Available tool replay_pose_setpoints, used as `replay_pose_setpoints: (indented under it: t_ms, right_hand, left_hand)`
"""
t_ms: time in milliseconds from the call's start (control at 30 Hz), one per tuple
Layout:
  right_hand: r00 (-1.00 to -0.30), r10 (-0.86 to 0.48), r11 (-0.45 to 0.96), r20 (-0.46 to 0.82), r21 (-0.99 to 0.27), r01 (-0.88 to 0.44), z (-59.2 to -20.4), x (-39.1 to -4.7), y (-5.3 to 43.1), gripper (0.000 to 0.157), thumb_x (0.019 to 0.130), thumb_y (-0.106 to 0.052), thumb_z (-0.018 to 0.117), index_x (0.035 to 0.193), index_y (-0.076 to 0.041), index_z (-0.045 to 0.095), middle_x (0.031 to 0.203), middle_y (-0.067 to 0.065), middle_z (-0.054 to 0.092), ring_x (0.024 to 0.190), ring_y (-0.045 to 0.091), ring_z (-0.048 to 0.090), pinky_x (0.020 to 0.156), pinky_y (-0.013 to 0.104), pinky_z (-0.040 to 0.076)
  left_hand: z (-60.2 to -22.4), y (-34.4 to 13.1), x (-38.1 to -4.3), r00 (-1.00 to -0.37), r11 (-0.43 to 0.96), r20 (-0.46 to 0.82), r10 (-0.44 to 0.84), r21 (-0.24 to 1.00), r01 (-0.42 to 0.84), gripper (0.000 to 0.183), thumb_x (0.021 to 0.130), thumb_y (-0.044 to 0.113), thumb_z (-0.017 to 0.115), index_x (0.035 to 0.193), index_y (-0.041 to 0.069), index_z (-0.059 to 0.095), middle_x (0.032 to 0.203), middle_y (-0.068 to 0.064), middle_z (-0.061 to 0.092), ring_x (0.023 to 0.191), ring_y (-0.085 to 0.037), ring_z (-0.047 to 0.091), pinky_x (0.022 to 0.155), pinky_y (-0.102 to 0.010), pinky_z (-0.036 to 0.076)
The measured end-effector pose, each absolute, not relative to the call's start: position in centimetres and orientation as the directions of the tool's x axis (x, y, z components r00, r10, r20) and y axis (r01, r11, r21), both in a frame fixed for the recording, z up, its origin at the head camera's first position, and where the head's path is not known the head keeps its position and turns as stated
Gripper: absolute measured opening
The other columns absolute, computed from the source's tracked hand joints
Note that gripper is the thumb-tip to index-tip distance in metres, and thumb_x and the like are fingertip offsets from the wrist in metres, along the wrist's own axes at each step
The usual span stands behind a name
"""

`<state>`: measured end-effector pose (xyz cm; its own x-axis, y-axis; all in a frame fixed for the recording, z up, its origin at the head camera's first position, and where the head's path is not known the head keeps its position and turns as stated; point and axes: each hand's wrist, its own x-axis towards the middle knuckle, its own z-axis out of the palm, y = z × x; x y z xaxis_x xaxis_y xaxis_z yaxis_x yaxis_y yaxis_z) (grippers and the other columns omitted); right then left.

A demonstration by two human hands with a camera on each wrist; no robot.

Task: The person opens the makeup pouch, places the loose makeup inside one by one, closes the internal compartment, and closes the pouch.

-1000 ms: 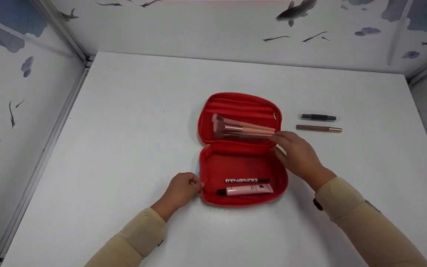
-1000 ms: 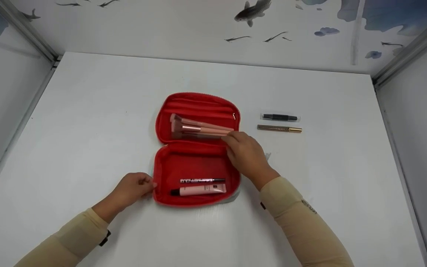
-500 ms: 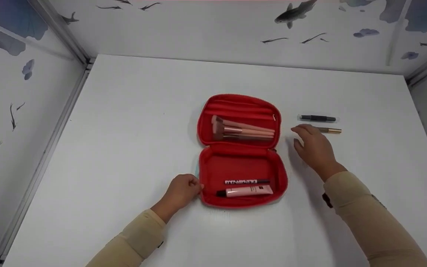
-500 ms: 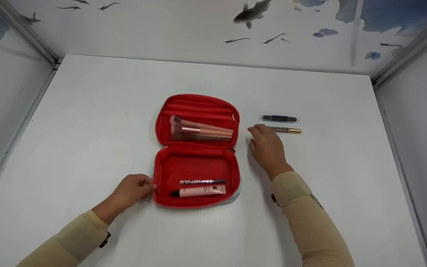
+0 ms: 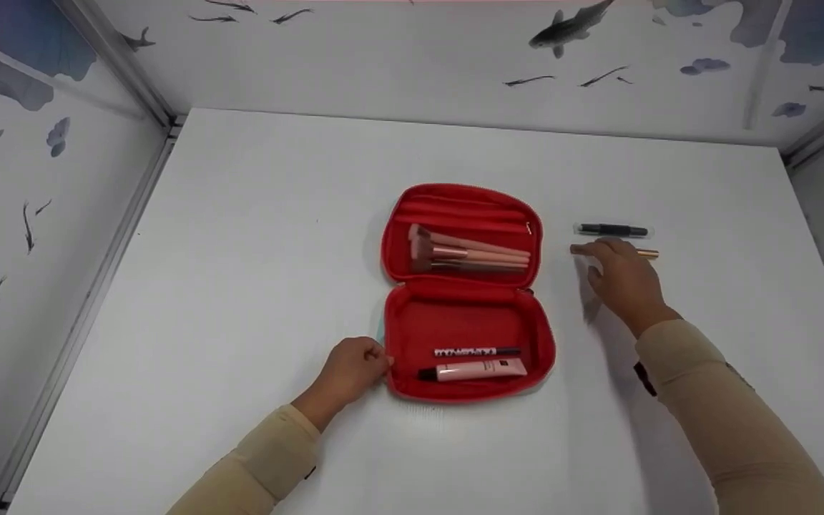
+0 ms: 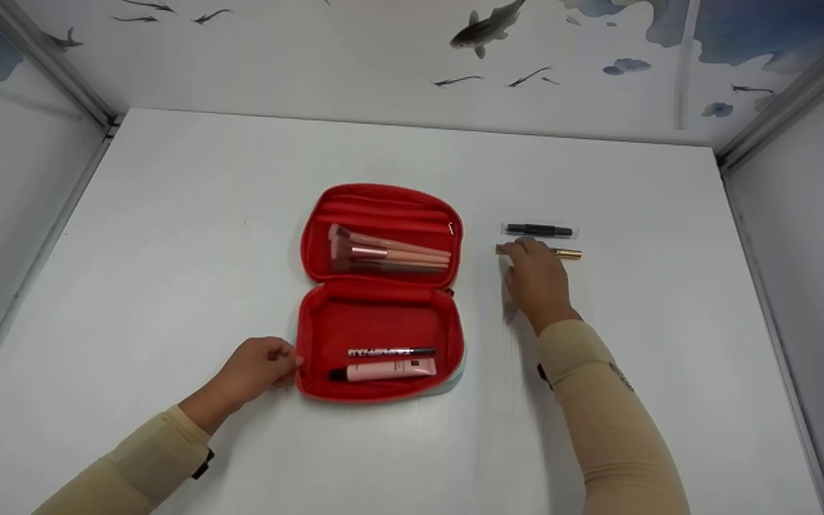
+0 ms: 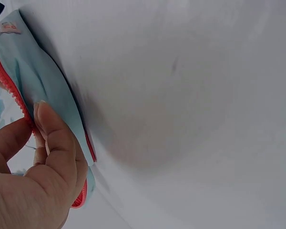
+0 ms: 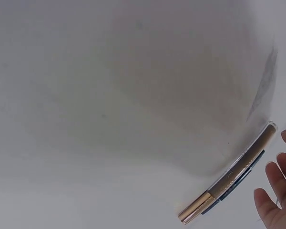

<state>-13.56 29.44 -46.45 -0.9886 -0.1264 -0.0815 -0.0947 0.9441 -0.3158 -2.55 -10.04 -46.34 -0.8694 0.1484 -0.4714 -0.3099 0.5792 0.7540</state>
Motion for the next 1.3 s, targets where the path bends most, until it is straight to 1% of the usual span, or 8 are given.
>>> replay_pose_setpoints:
  t_ms: [200, 433, 667, 900, 1100, 1300]
  right_hand:
    - [-0.988, -0.111, 0.957, -0.110, -0.280, -0.076, -46.8, -14.0, 30.3, 0.040, 0.090, 0.000, 0.061, 0.129, -0.001, 0.055, 0.132, 0.026, 0.051, 0.125, 0.045, 0.044, 0.100, 0.059, 0.038]
    - [-0.987, -0.130, 0.960, -0.089, -0.261, -0.103, -47.0, -14.2, 31.0, 0.037, 0.089, 0.004, 0.060, 0.126, 0.003, 0.056, 0.130, 0.026, 0.051, 0.124, 0.044, 0.044, 0.101, 0.058, 0.038]
    - [-0.987, -0.128, 0.962, -0.094, -0.253, -0.100, -47.1, -14.4, 31.4, 0.033, 0.090, 0.003, 0.058, 0.123, 0.003, 0.057, 0.129, 0.027, 0.052, 0.125, 0.045, 0.043, 0.102, 0.061, 0.035]
    - [-0.986, -0.162, 0.964, -0.027, -0.219, -0.152, -47.2, -14.8, 31.6, 0.027, 0.091, 0.003, 0.057, 0.118, 0.005, 0.060, 0.120, 0.028, 0.055, 0.114, 0.048, 0.050, 0.093, 0.066, 0.039]
    - [-0.980, -0.200, 0.963, 0.022, -0.178, -0.201, -47.7, -15.2, 31.8, 0.025, 0.091, 0.003, 0.058, 0.116, 0.006, 0.061, 0.117, 0.028, 0.058, 0.105, 0.049, 0.055, 0.085, 0.061, 0.046]
    - [-0.972, -0.232, 0.962, 0.045, -0.137, -0.236, -47.7, -15.7, 31.6, 0.024, 0.091, 0.004, 0.058, 0.114, 0.007, 0.062, 0.114, 0.029, 0.060, 0.103, 0.049, 0.057, 0.084, 0.061, 0.046]
  left_hand:
    - [-46.2, -10.1, -2.5, -0.880, 0.559, -0.444, 0.171, 0.779, -0.285, 0.011, 0.090, 0.008, 0.061, 0.080, 0.003, 0.063, 0.063, 0.002, 0.053, 0.061, -0.011, 0.046, 0.056, -0.023, 0.038]
    - [-46.2, -10.0, -2.5, -0.879, 0.562, -0.446, 0.166, 0.776, -0.288, 0.011, 0.090, 0.008, 0.061, 0.080, 0.004, 0.063, 0.063, 0.003, 0.053, 0.062, -0.011, 0.046, 0.056, -0.023, 0.038]
    - [-46.2, -10.1, -2.5, -0.882, 0.577, -0.441, 0.165, 0.768, -0.276, 0.012, 0.090, 0.009, 0.061, 0.079, 0.004, 0.063, 0.063, 0.003, 0.051, 0.062, -0.012, 0.046, 0.057, -0.024, 0.038]
    - [-46.4, -10.2, -2.6, -0.871, 0.582, -0.467, 0.155, 0.755, -0.301, 0.012, 0.091, 0.011, 0.061, 0.081, 0.005, 0.063, 0.065, 0.002, 0.052, 0.065, -0.012, 0.047, 0.058, -0.024, 0.039]
    - [-46.4, -10.2, -2.6, -0.864, 0.572, -0.477, 0.159, 0.758, -0.313, 0.011, 0.091, 0.010, 0.061, 0.081, 0.005, 0.062, 0.065, 0.002, 0.053, 0.064, -0.012, 0.048, 0.058, -0.023, 0.040]
    - [-46.5, -10.2, -2.6, -0.869, 0.570, -0.469, 0.160, 0.762, -0.307, 0.012, 0.090, 0.010, 0.061, 0.079, 0.006, 0.062, 0.063, 0.003, 0.053, 0.062, -0.011, 0.048, 0.057, -0.023, 0.040]
